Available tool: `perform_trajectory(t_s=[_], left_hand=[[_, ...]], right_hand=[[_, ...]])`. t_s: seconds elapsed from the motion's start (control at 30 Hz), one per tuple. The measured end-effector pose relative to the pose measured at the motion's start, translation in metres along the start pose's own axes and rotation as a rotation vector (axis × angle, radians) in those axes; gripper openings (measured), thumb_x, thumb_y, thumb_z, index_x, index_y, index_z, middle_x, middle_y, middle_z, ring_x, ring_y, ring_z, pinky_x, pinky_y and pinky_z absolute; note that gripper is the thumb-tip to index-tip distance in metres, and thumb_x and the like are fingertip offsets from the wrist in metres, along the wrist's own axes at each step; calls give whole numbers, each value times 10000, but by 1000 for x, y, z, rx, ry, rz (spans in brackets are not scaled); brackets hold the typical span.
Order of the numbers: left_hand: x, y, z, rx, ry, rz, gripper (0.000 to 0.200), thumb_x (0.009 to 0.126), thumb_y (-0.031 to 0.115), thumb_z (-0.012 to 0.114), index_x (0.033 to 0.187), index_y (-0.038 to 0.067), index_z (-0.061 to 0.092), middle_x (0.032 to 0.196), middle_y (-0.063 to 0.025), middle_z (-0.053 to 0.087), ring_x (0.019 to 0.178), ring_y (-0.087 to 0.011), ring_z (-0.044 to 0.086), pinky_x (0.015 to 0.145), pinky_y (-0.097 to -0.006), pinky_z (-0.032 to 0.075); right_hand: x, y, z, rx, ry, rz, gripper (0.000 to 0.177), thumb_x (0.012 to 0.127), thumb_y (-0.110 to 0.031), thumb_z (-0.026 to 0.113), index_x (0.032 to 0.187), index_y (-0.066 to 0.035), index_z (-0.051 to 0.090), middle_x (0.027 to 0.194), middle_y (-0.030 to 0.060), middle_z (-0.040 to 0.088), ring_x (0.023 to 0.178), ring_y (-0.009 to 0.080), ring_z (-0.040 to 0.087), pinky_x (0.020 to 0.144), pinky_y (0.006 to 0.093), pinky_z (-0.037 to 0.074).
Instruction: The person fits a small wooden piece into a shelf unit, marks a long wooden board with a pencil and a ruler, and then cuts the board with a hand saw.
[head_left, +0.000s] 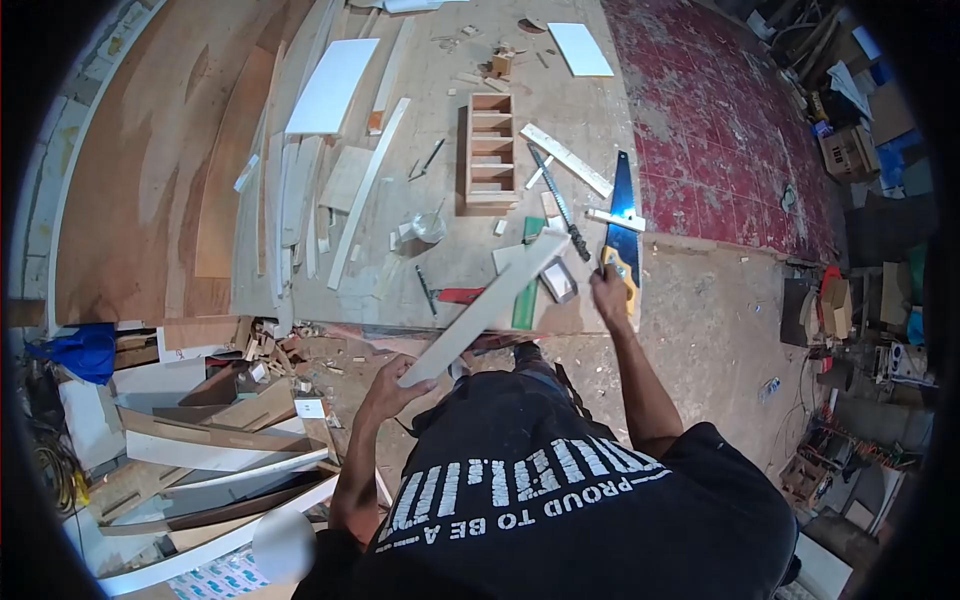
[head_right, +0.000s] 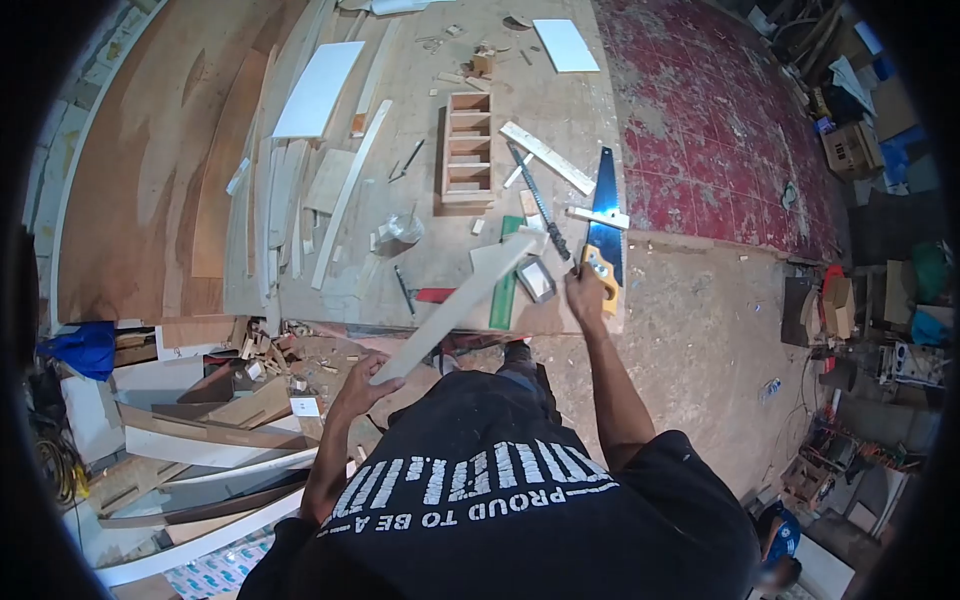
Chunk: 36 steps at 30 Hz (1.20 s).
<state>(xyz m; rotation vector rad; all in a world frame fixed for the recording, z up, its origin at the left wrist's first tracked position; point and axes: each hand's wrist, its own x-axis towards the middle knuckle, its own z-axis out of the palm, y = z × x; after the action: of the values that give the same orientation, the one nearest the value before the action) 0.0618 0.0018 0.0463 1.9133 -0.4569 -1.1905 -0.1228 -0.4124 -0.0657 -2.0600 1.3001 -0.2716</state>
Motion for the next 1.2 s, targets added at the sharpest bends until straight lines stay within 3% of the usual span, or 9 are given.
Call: perform_trajectory(t_s=[0.13, 0.2, 0.4, 0.47, 0.53, 0.6, 0.8, 1.07, 1.2], left_hand=[[-28, -2, -24, -188, 56, 90, 428, 798, 218, 817, 1105, 20, 595, 1008, -61, 654, 937, -140, 617, 831, -304, 491], [-40, 4, -33, -214, 74, 102, 440, 804, 205, 811, 1128, 16, 581, 1008, -62, 652, 935, -138, 615, 837, -298, 488], [-52, 10, -47, -437, 53, 198, 635, 820, 199, 790, 1335, 5, 472, 945, -28, 634, 796, -79, 563, 709, -239, 466], [-54, 9, -52, -512, 70, 223, 666, 827, 191, 783, 1370, -1, 448, 943, -24, 628, 772, -73, 554, 684, -238, 464], [-49, 10, -58, -600, 2, 132, 639, 851, 133, 756, 1385, -35, 448, 1176, -99, 633, 1073, -137, 593, 936, -284, 458], [-37, 5, -59, -618, -1, 200, 640, 858, 131, 752, 1395, -31, 443, 1187, -106, 636, 1067, -137, 598, 937, -286, 460], [-12, 34, -61, -710, 37, 309, 736, 829, 170, 799, 1422, -24, 408, 1163, -129, 644, 1068, -153, 609, 970, -290, 458], [39, 61, -50, -541, 172, 387, 775, 836, 177, 794, 1461, -15, 377, 1265, -118, 608, 1132, -150, 577, 993, -284, 436], [51, 75, -44, -553, 214, 388, 725, 878, 125, 733, 1480, -17, 354, 1294, -105, 595, 1144, -134, 571, 992, -277, 429]], right_hand=[[-71, -57, 58, -160, -208, -46, 476, 831, -426, 666, 1011, 11, 610, 896, 263, 685, 891, 431, 676, 797, 488, 535], [-88, -74, 85, -408, -200, -26, 623, 836, -463, 669, 1176, 34, 509, 1159, 284, 613, 930, 423, 673, 787, 495, 549], [-98, -95, 113, -368, -30, 178, 613, 774, -402, 703, 1143, 48, 514, 1127, 277, 611, 924, 404, 680, 790, 476, 559], [-94, -95, 106, -326, -77, 196, 576, 710, -409, 723, 1055, 39, 613, 1070, 262, 653, 936, 394, 680, 807, 482, 555], [-90, -94, 95, -341, -151, 195, 505, 740, -387, 716, 1002, 41, 660, 987, 259, 687, 888, 382, 690, 787, 478, 546], [-77, -57, 97, -163, -190, 86, 450, 773, -348, 712, 994, 41, 668, 901, 227, 689, 832, 331, 688, 745, 433, 536], [-122, -86, -4, 155, -140, -93, 270, 901, -211, 626, 853, 54, 618, 662, 84, 578, 615, 148, 517, 571, 346, 417], [-164, -151, -96, 432, -265, -97, 172, 964, -163, 572, 920, -12, 641, 688, -16, 554, 622, 57, 476, 572, 239, 371], [-171, -193, -114, 607, -506, -113, 183, 955, -145, 586, 994, 11, 673, 688, -21, 546, 616, 55, 473, 560, 232, 367]])
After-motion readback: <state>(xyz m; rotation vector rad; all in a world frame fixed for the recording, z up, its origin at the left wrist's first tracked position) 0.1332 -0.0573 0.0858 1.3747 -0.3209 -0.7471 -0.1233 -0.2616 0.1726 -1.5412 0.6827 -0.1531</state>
